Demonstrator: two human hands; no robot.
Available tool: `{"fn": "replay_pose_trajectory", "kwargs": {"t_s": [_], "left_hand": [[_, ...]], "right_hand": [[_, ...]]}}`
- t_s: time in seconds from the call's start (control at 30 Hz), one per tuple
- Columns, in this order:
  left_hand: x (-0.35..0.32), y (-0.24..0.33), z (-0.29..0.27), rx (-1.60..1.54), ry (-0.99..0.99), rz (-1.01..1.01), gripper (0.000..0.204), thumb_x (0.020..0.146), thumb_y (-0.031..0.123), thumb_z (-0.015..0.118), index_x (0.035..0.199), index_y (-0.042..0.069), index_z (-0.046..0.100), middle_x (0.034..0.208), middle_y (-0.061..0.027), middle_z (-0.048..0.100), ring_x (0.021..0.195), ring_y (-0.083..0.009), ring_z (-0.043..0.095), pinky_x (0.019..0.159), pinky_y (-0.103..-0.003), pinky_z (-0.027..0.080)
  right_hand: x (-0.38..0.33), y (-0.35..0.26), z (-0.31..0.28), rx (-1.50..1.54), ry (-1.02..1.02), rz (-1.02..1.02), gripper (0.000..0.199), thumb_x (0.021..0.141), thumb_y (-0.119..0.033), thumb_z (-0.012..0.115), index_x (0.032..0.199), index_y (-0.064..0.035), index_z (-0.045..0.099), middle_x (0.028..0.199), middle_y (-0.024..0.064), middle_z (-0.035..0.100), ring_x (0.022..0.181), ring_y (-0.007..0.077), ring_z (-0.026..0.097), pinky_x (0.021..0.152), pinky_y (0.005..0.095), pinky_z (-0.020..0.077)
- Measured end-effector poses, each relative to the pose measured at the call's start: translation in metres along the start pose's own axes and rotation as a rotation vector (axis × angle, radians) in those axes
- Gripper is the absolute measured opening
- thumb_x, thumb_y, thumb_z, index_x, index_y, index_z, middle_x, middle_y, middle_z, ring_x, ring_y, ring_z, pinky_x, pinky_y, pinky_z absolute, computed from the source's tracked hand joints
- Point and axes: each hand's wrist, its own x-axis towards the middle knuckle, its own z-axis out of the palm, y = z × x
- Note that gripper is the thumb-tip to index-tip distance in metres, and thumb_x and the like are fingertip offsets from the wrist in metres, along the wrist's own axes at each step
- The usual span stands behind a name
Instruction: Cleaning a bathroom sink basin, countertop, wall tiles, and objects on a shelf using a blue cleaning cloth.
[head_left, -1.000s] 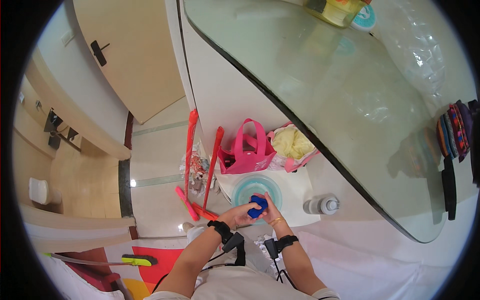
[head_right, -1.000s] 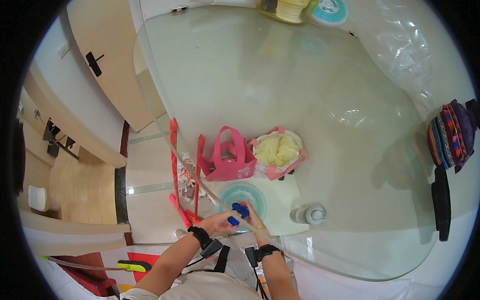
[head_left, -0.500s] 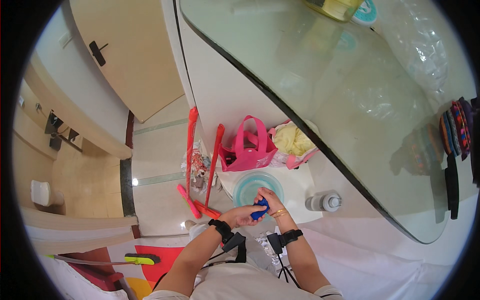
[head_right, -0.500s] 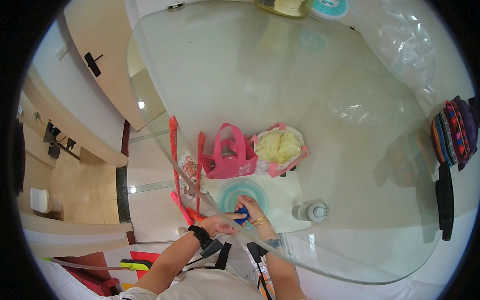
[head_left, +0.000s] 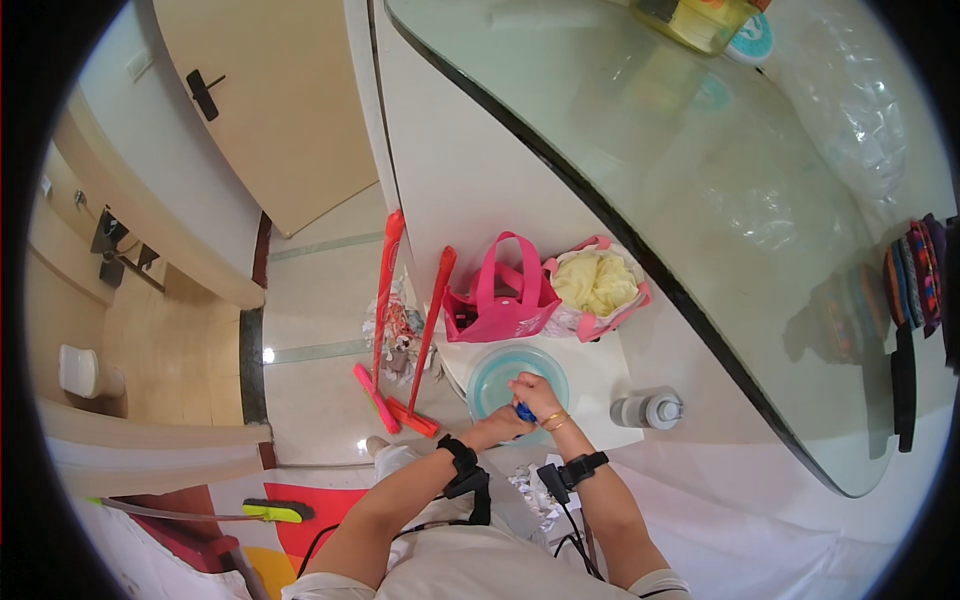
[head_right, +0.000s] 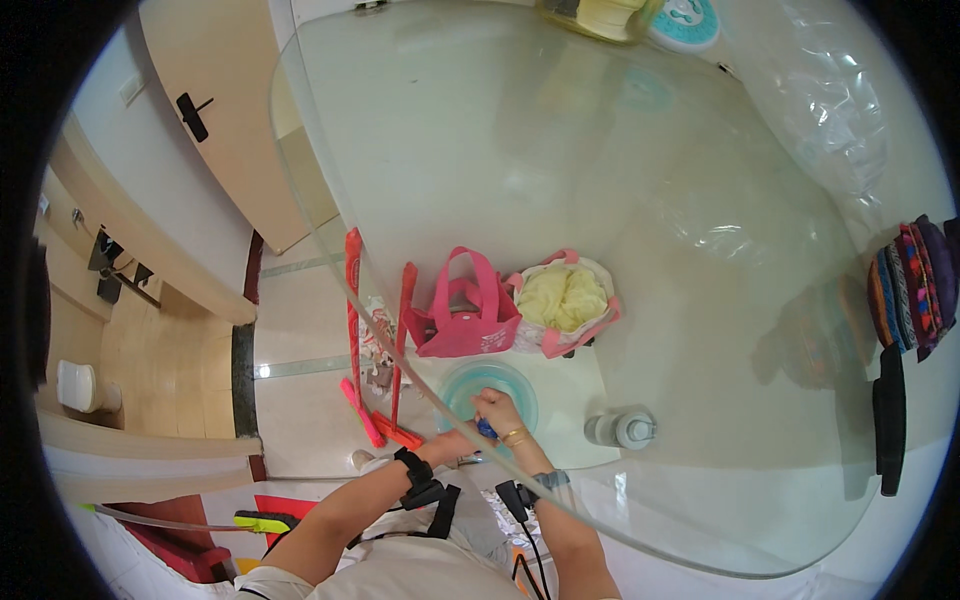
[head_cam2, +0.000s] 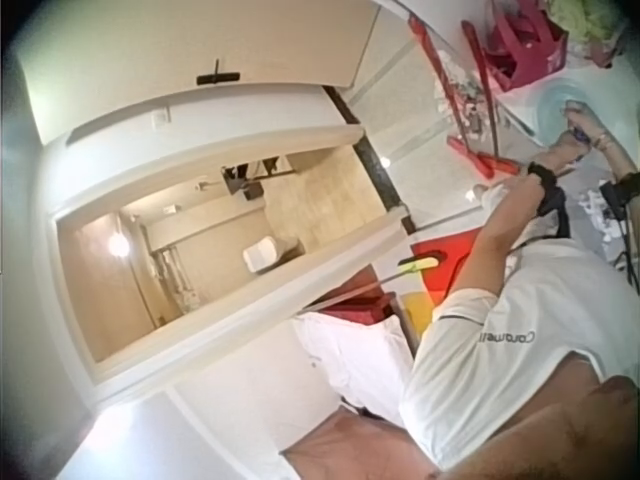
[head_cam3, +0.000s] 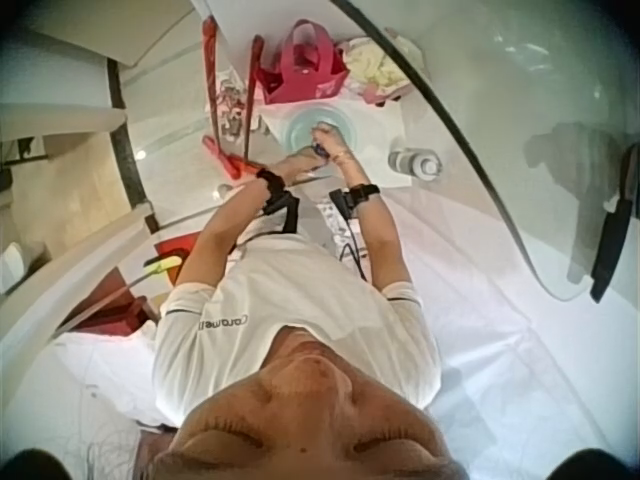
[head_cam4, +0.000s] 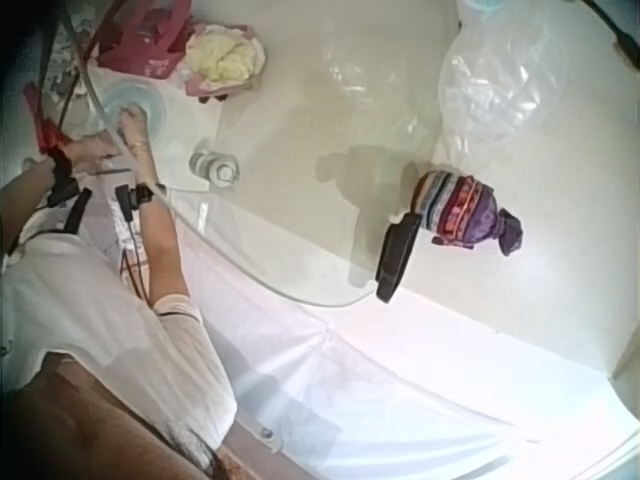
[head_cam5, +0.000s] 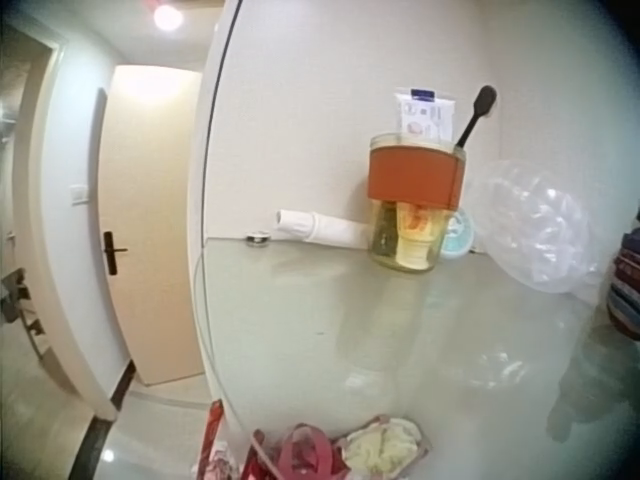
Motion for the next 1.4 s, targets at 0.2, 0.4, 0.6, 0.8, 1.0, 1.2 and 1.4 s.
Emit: {"fn": "replay_pose_trajectory", "kwargs": {"t_s": [0.2,0.4,0.6,0.8,1.0,1.2,1.4], "left_hand": [[-0.009,0.004,0.013,0.294,0.381,0.213,0.053,0.068,0.041,0.066,0.090,-0.005,0.052,0.078,-0.0250,0.059,0.078,-0.0396,0.059,0.066,-0.040,0.048],[0.002,-0.024,0.015,0.343,0.392,0.241,0.060,0.071,0.043,0.064,0.096,-0.008,0.044,0.077,-0.0255,0.059,0.075,-0.0398,0.059,0.063,-0.044,0.048],[0.013,-0.039,0.016,0.470,0.454,0.305,0.060,0.072,0.030,0.066,0.110,-0.005,0.035,0.087,-0.0242,0.058,0.078,-0.0392,0.058,0.063,-0.043,0.048],[-0.002,-0.013,0.023,0.955,0.554,0.445,0.074,0.068,0.019,0.065,0.128,0.002,0.026,0.104,-0.0164,0.049,0.083,-0.0333,0.057,0.068,-0.039,0.050],[0.002,-0.026,0.012,0.976,0.577,0.277,0.070,0.067,0.013,0.063,0.126,0.001,0.028,0.093,-0.0144,0.055,0.073,-0.0300,0.058,0.062,-0.040,0.051],[0.003,-0.004,-0.031,0.209,0.076,-0.032,0.042,0.071,0.024,0.063,0.102,0.000,0.050,0.080,-0.0082,0.062,0.067,-0.0164,0.058,0.055,-0.034,0.048],[-0.035,0.041,-0.027,-0.789,-0.234,-0.161,0.032,0.079,0.030,0.060,0.097,0.004,0.053,0.082,-0.0029,0.060,0.058,-0.0080,0.051,0.051,-0.018,0.040]], "right_hand": [[0.014,0.018,0.003,-0.098,0.209,-0.128,0.024,0.078,-0.014,0.057,0.059,-0.0044,0.046,0.053,0.0010,0.047,0.048,0.0087,0.047,0.045,0.0250,0.0371],[0.013,0.024,0.016,-0.131,0.423,-0.149,0.027,0.079,-0.013,0.055,0.057,-0.0038,0.044,0.050,0.0006,0.045,0.045,0.0091,0.045,0.043,0.0267,0.0365],[0.022,0.039,0.015,-0.056,0.482,-0.201,0.030,0.081,-0.016,0.058,0.057,-0.0038,0.045,0.048,0.0005,0.043,0.042,0.0098,0.044,0.042,0.0277,0.0368],[0.016,0.043,-0.001,0.475,0.566,0.042,0.028,0.079,-0.030,0.064,0.079,-0.0050,0.053,0.072,0.0021,0.050,0.062,0.0119,0.051,0.051,0.0257,0.0419],[-0.003,0.016,0.024,0.591,0.530,0.110,0.033,0.080,-0.036,0.062,0.092,-0.0059,0.053,0.077,0.0020,0.051,0.070,0.0117,0.051,0.061,0.0247,0.0427],[-0.022,-0.007,0.020,0.485,0.251,-0.099,0.028,0.087,-0.032,0.052,0.095,-0.0048,0.053,0.084,0.0018,0.052,0.079,0.0108,0.051,0.072,0.0243,0.0416],[-0.041,-0.030,0.010,0.653,0.053,-0.024,0.051,0.087,-0.041,0.049,0.119,-0.0015,0.044,0.107,0.0134,0.052,0.099,0.0200,0.051,0.088,0.0332,0.0405]]}}
